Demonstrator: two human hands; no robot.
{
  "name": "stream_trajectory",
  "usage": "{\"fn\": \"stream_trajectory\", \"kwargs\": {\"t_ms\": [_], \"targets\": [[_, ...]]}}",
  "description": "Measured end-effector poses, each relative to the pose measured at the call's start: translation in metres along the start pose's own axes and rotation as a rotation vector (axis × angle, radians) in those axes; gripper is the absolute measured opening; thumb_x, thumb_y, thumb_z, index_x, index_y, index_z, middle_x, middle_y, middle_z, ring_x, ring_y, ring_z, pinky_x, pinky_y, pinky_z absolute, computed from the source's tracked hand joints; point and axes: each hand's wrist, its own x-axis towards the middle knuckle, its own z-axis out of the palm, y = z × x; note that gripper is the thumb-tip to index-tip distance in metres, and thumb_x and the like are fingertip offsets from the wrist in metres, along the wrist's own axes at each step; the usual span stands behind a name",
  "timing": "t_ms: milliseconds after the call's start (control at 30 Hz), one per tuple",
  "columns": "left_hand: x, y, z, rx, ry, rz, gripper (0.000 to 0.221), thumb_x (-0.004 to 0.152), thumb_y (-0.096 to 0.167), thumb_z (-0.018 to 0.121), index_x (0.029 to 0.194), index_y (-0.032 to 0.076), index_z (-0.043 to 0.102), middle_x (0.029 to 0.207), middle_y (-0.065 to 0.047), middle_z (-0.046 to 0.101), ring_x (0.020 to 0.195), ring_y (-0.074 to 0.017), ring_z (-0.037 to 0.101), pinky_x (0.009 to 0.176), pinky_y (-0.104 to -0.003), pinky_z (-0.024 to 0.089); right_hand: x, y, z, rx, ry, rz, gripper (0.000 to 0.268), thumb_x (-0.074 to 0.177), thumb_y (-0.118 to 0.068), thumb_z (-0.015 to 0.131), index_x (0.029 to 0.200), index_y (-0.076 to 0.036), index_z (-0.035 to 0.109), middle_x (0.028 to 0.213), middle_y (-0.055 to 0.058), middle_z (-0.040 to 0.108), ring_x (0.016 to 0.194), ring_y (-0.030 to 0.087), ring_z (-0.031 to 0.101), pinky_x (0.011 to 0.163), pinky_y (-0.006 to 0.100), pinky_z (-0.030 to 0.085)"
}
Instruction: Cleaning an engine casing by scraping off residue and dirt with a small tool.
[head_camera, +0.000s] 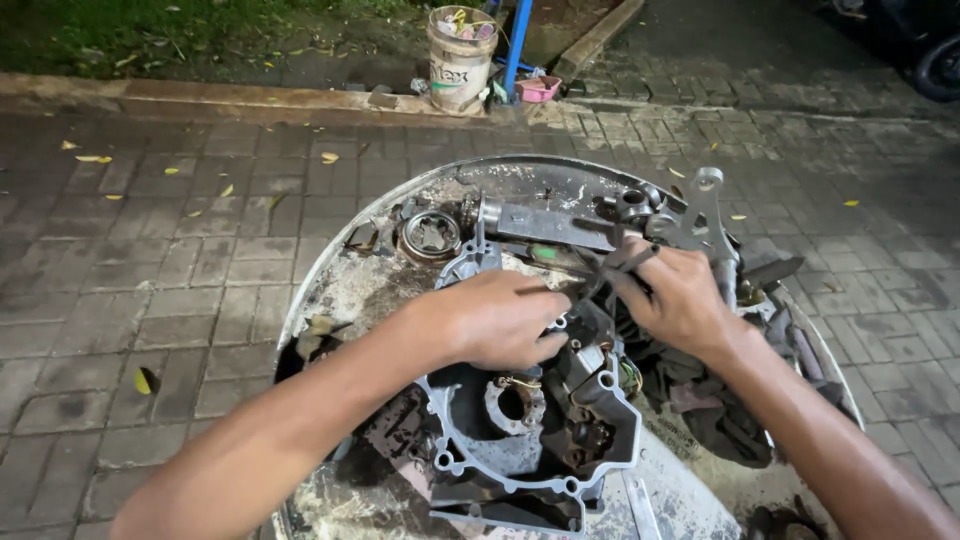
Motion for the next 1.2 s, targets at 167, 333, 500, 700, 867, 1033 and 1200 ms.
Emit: {"fn": "stream_trajectory", "kwargs": {"t_ms": [167,333,500,700,867,1033,1200], "targets": [[-0.001,0.001,0.000,-0.037,-0.031,0.005,0.043,0.098,0.036,0.046,0.108,0.000,0.067,0.085,-0.021,0.074,0.086,-0.0362,0.074,0.083,-0.051,0.060,0.008,0.010,-0.009,0.019,0.047,0.046,0.010,0.094,-0.014,0.077,0.091,-0.006,0.071,0.079,0.012,0.071,0.073,0.041,0.069,0.060,0.045,0.054],[-0.004,0.001,-0.007,-0.037,-0.083,-0.005,0.046,0.098,0.038,0.044,0.115,0.001,0.066,0.088,-0.020,0.073,0.088,-0.0360,0.074,0.082,-0.050,0.060,0.006,0.000,-0.006,0.066,-0.028,0.039,0.006,0.090,-0.008,0.075,0.093,-0.006,0.071,0.080,0.015,0.071,0.076,0.043,0.070,0.059,0.050,0.054],[-0.004,0.003,-0.005,-0.041,-0.075,0.026,0.048,0.097,0.038,0.045,0.116,-0.002,0.065,0.090,-0.022,0.074,0.091,-0.0374,0.074,0.086,-0.053,0.058,0.009,0.011,-0.012,0.118,0.033,0.095,0.003,0.095,-0.009,0.074,0.095,-0.006,0.072,0.082,0.011,0.073,0.076,0.043,0.069,0.064,0.047,0.055],[-0.005,0.006,-0.010,-0.063,-0.067,0.031,0.047,0.098,0.034,0.046,0.118,-0.004,0.065,0.093,-0.024,0.074,0.091,-0.0387,0.074,0.084,-0.052,0.059,0.004,0.008,-0.001,0.144,0.033,0.107,0.012,0.090,-0.007,0.077,0.098,-0.001,0.071,0.084,0.019,0.072,0.082,0.047,0.069,0.066,0.052,0.054],[-0.007,0.005,-0.009,-0.069,-0.059,0.030,0.047,0.098,0.035,0.047,0.118,-0.004,0.064,0.094,-0.026,0.073,0.093,-0.0424,0.073,0.084,-0.055,0.058,0.004,-0.003,-0.002,0.143,0.009,0.152,0.009,0.091,-0.008,0.076,0.099,-0.005,0.073,0.085,0.015,0.074,0.085,0.042,0.072,0.070,0.047,0.055],[-0.004,-0.001,-0.007,-0.108,-0.089,0.017,0.046,0.098,0.033,0.046,0.121,-0.004,0.063,0.087,-0.023,0.073,0.078,-0.0335,0.075,0.075,-0.048,0.062,0.013,0.013,-0.013,-0.010,0.010,0.119,0.014,0.086,-0.001,0.081,0.093,0.002,0.069,0.077,0.023,0.067,0.080,0.050,0.067,0.069,0.056,0.052],[-0.010,0.013,-0.022,-0.116,-0.122,0.014,0.044,0.102,0.028,0.044,0.127,-0.005,0.059,0.085,-0.023,0.072,0.072,-0.0300,0.075,0.070,-0.042,0.064,0.009,0.011,-0.013,0.040,-0.027,0.302,0.008,0.093,-0.011,0.079,0.092,-0.007,0.072,0.073,0.015,0.068,0.077,0.045,0.069,0.065,0.048,0.051]]}}
